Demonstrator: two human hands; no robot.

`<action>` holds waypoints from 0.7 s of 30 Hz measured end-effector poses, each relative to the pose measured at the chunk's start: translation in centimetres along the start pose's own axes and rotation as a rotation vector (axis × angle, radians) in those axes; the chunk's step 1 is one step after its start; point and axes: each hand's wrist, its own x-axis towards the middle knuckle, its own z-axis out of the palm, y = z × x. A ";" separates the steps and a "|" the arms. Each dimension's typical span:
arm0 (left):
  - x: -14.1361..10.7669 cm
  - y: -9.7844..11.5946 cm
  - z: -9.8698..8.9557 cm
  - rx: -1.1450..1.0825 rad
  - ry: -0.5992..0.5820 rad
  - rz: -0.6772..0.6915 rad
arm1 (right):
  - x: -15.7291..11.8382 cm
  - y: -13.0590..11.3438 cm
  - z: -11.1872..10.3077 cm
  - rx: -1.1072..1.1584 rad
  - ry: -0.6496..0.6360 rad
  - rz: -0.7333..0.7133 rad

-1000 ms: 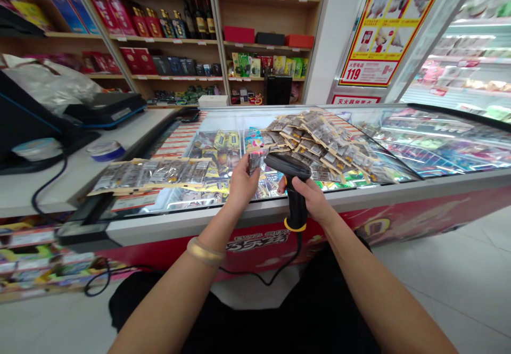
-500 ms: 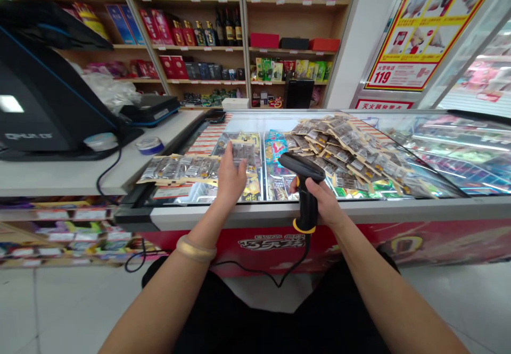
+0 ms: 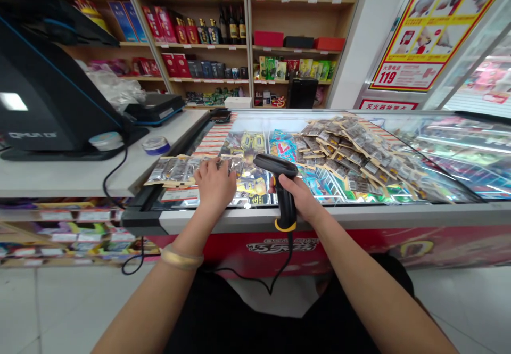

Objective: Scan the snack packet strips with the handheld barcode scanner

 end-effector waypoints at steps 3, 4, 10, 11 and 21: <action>0.0 -0.2 0.0 -0.060 0.058 0.017 | -0.1 -0.1 0.0 0.014 0.023 -0.004; 0.0 -0.2 0.0 -0.079 0.081 0.023 | -0.1 -0.2 0.0 0.023 0.031 -0.010; -0.1 1.3 0.6 -0.236 0.160 0.149 | -2.1 -1.4 -2.6 0.032 0.100 -0.067; 0.0 2.1 1.0 -0.283 0.147 0.184 | -2.7 -1.8 -3.5 0.019 0.131 -0.074; 1.1 16.3 4.4 -0.753 -0.342 0.119 | -9.2 -6.1 -13.1 -0.148 0.432 -0.152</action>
